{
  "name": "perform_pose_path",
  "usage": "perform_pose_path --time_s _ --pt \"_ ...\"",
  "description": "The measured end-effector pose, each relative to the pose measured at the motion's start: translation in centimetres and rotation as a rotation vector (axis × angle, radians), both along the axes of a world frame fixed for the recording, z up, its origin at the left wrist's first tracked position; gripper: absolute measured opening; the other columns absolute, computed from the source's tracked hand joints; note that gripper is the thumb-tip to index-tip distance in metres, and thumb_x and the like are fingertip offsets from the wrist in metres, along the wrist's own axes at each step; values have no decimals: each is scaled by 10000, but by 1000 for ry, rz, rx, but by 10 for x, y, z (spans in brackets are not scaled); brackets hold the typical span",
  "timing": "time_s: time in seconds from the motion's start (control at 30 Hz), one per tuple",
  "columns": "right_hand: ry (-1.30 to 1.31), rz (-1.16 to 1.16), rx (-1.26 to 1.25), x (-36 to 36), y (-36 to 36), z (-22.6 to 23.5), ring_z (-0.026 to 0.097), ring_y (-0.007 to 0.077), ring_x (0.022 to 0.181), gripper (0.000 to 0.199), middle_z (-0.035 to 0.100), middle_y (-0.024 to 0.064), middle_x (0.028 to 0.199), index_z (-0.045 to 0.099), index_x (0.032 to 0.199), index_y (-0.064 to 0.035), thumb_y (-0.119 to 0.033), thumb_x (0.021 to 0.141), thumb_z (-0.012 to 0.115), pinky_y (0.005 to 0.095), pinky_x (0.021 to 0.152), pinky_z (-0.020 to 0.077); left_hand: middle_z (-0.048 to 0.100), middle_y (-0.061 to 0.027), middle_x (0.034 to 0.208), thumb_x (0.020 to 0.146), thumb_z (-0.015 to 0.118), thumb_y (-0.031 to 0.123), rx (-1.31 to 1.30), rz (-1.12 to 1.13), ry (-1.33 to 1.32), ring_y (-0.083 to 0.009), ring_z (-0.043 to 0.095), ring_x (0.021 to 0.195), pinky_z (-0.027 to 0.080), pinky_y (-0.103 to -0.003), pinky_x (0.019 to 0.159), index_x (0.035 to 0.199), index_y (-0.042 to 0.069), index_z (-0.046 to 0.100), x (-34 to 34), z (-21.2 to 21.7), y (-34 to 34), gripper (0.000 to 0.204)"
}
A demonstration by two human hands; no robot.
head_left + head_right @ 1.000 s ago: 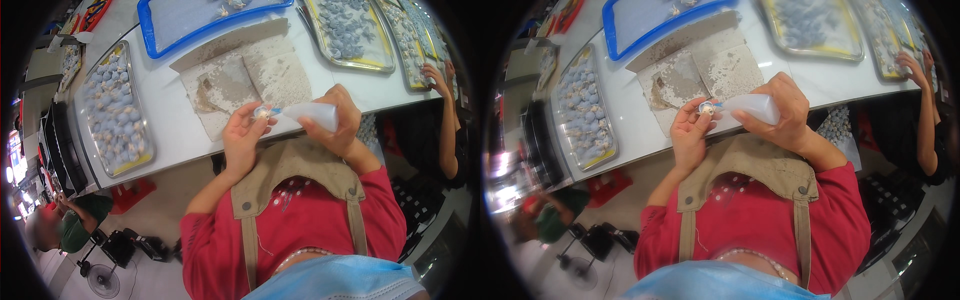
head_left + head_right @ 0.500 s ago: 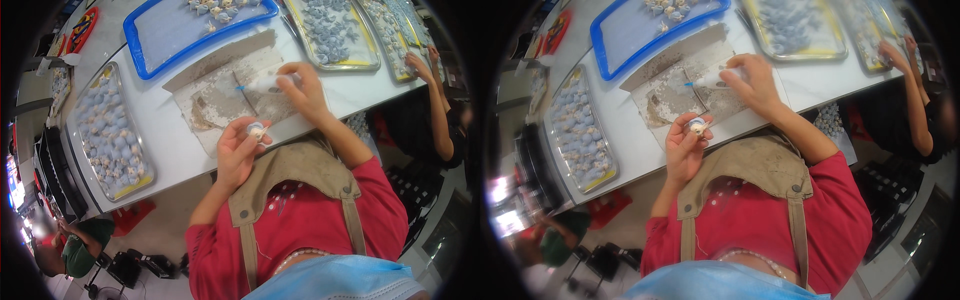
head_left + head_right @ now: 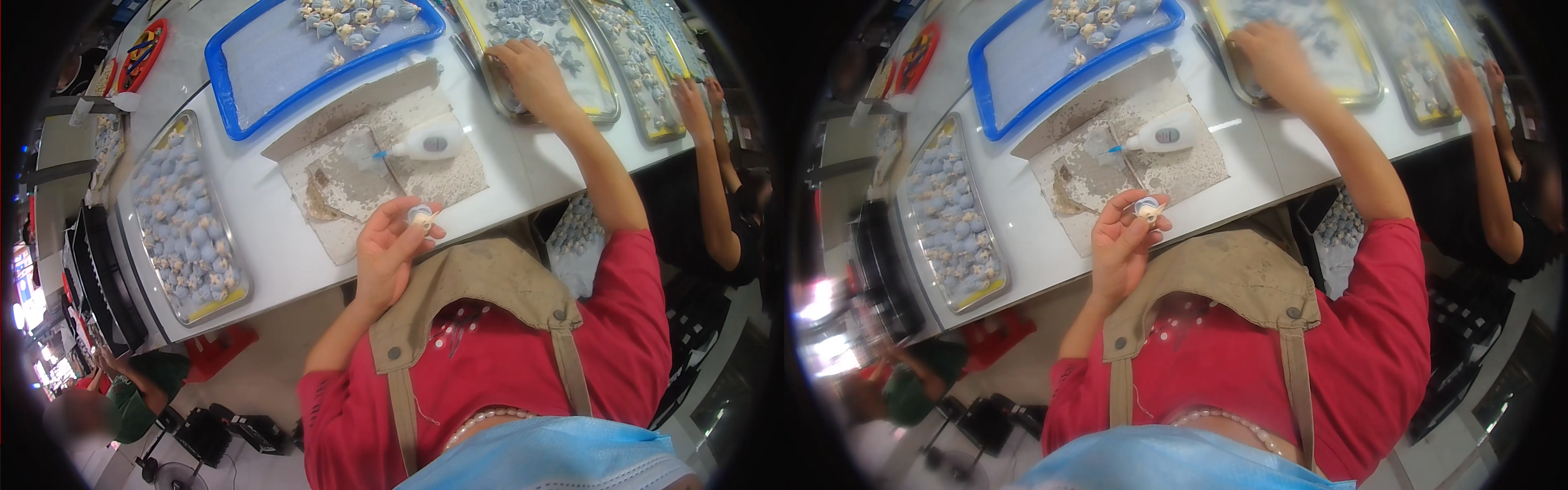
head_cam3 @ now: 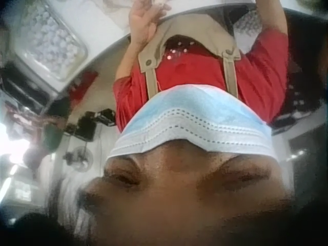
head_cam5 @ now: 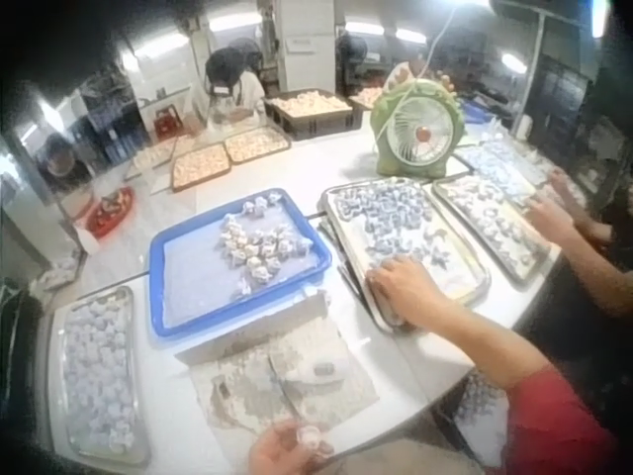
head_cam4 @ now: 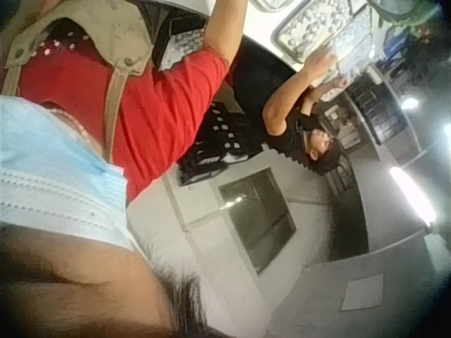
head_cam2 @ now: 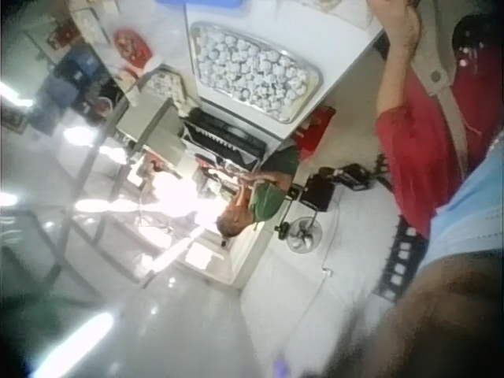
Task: The person glues small toy figurines onto their bases using a glue bottle, then organizes the assembled figurines into plastic trays.
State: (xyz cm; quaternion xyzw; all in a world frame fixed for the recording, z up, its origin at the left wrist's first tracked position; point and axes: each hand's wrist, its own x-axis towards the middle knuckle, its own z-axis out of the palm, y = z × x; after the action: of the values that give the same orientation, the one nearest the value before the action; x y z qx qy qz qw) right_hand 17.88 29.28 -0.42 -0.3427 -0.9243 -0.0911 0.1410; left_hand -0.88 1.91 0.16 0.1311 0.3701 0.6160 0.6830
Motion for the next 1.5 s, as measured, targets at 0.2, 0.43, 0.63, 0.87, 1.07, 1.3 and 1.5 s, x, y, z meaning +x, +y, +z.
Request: perform_pose_path --time_s 0.2,0.43,0.63,0.87,1.07,1.3,1.5 --pt "467 56 -330 2 -20 21 566 177 731 265 548 60 806 600 1043 -63 -58 780 636 267 666 467 556 -172 1162 872 549 42 -29 26 60 -170 600 901 500 -218 733 1198 28 467 8 0 3 337" --pt "765 200 -692 -21 -129 28 544 158 681 383 552 29 758 588 879 -83 -160 582 818 292 610 420 557 -157 1154 932 479 173 -39 79 -2 -185 585 963 459 -296 857 1234 16 441 10 -3 10 343" --pt "657 218 -553 -46 -168 10 514 203 731 387 536 4 751 575 844 -110 -224 555 806 319 685 353 553 -138 1132 930 471 138 79 55 -83 -202 575 1005 450 -328 889 1231 -21 431 7 -4 10 343" --pt "591 272 -598 -43 -176 18 515 182 745 348 563 -12 773 600 910 -116 -167 611 770 316 683 330 545 -127 1145 890 515 33 42 152 95 -187 566 1012 450 -305 887 1233 -35 431 7 -1 5 360" --pt "615 303 -479 -40 -176 15 524 165 707 308 586 -14 735 635 931 -107 -118 643 746 303 668 312 537 -101 1155 892 512 16 158 118 320 -131 550 969 437 -261 862 1226 -31 456 7 -6 1 342" --pt "680 254 -501 -37 -180 16 514 163 631 205 568 -6 685 643 838 -104 -105 655 736 306 618 293 545 -80 1134 879 542 8 140 102 426 -99 532 947 427 -239 847 1233 -35 466 11 -2 2 364" --pt "667 256 -447 -34 -183 20 503 160 594 183 560 -9 650 637 812 -100 -98 659 737 309 592 284 578 -52 1082 878 554 20 187 98 491 -79 533 908 436 -231 817 1225 -32 484 15 0 6 357"
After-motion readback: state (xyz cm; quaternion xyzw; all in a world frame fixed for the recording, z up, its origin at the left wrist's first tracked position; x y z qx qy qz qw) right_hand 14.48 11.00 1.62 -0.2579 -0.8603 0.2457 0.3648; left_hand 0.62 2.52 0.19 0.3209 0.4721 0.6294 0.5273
